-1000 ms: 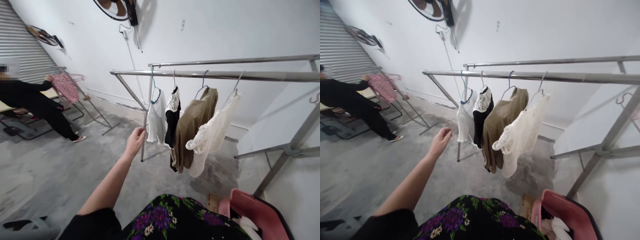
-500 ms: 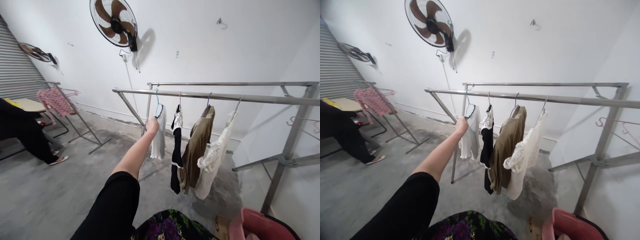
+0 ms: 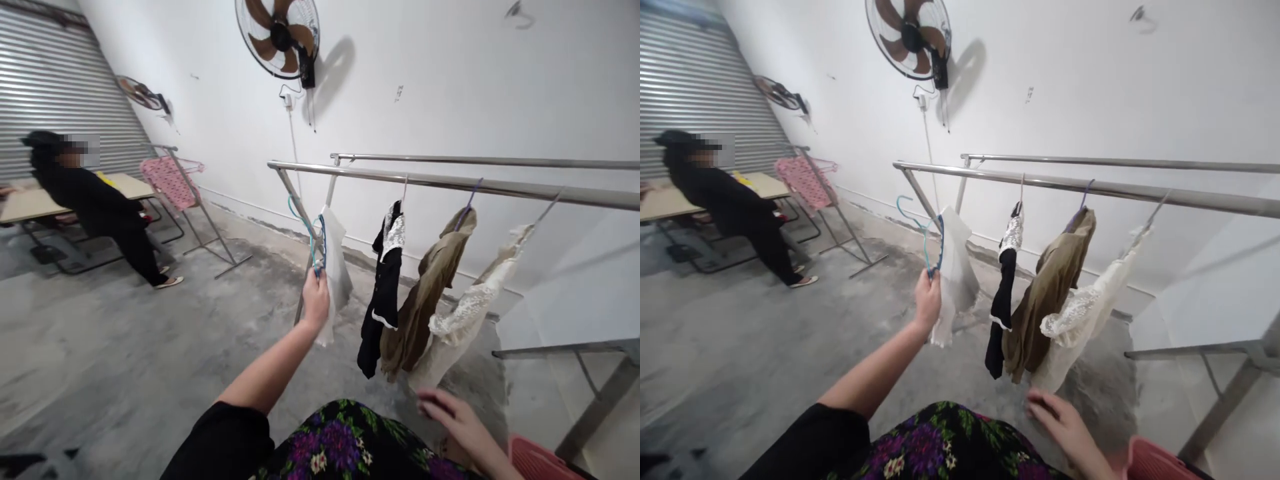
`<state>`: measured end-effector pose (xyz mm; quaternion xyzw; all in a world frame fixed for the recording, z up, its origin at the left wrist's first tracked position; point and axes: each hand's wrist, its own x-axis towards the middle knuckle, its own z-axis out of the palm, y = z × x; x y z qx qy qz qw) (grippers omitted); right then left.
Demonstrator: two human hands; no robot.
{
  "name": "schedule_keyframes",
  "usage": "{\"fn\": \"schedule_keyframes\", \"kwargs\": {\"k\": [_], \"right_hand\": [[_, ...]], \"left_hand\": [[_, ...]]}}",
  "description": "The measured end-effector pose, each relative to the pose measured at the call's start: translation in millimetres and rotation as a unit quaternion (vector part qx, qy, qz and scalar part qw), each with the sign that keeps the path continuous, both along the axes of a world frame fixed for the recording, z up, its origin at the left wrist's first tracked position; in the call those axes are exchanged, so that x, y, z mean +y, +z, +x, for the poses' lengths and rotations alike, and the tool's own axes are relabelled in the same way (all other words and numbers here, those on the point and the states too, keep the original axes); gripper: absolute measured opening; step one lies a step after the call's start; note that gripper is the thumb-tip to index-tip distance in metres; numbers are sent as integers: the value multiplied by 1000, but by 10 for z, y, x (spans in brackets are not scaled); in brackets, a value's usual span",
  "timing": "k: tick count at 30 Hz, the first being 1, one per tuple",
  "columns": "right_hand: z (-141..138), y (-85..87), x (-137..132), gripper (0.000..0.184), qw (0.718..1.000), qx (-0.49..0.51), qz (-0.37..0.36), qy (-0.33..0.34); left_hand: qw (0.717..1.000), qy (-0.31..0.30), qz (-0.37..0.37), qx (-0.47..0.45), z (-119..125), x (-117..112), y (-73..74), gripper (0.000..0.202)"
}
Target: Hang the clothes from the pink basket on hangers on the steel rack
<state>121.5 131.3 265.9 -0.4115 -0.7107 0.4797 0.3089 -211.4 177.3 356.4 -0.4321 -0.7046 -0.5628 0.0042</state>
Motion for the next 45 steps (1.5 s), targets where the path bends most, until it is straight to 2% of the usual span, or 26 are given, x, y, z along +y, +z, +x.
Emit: {"fn": "schedule_keyframes", "kwargs": {"k": [3, 5, 7, 9, 11, 14, 17, 18, 19, 20, 22, 24, 25, 27, 29, 32, 34, 36, 38, 41, 43, 45], "right_hand": [[-417, 315, 273, 37, 994, 14, -14, 107], [-831, 547, 443, 36, 991, 37, 20, 129], [-1272, 705, 531, 45, 986, 67, 43, 149], [-1660, 770, 517, 57, 979, 84, 44, 182], [-1933, 764, 429, 58, 974, 82, 41, 206], [-2085, 695, 298, 35, 978, 76, 61, 186], [-1982, 611, 293, 34, 984, 100, 61, 133], [-1912, 585, 311, 35, 985, 109, 49, 123], [-1834, 562, 327, 36, 986, 112, 37, 119], [-1753, 542, 335, 36, 986, 109, 27, 122], [-1593, 516, 311, 37, 986, 93, 23, 136], [-1453, 507, 242, 37, 985, 70, 31, 155], [-1393, 506, 203, 37, 984, 62, 37, 164], [-1284, 501, 142, 38, 982, 47, 53, 176], [-1178, 481, 118, 38, 982, 26, 71, 172], [-996, 423, 124, 38, 984, -7, 106, 145], [-848, 377, 118, 38, 983, -16, 134, 126], [-682, 336, 88, 37, 983, -9, 151, 100], [-508, 306, 44, 34, 987, 18, 152, 58], [-287, 306, -16, 30, 986, 85, 136, -35], [-214, 354, -40, 28, 980, 146, 110, -76], [-227, 447, -57, 29, 968, 226, 76, -74]], "left_hand": [[995, 2, 17, -95, 329, -379, -418, 25], [992, 6, 10, -129, 512, -523, -600, 25], [990, -7, -2, -144, 651, -601, -733, 25], [989, -37, -8, -146, 756, -637, -852, 27], [991, -69, -22, -116, 838, -657, -969, 31], [988, -131, -71, -38, 912, -733, -1100, 34], [968, -230, -100, 17, 856, -933, -1119, 28], [965, -240, -101, 36, 796, -1021, -1105, 26], [969, -218, -98, 53, 715, -1110, -1085, 24], [979, -168, -90, 69, 617, -1192, -1064, 22], [993, -12, -69, 98, 389, -1302, -1025, 25], [984, 120, -60, 116, 172, -1316, -994, 34], [979, 152, -64, 123, 86, -1290, -980, 40], [975, 164, -82, 125, -26, -1201, -952, 41], [982, 129, -100, 100, -68, -1112, -924, 31], [990, 51, -131, -7, -105, -1040, -878, 27], [985, -3, -158, -76, -173, -1016, -835, 25], [976, -65, -180, -106, -282, -985, -773, 25], [961, -150, -203, -111, -405, -938, -693, 25], [924, -274, -229, -138, -511, -860, -578, 23], [901, -326, -238, -162, -444, -819, -534, 23], [881, -369, -236, -179, -220, -791, -534, 27]]}}
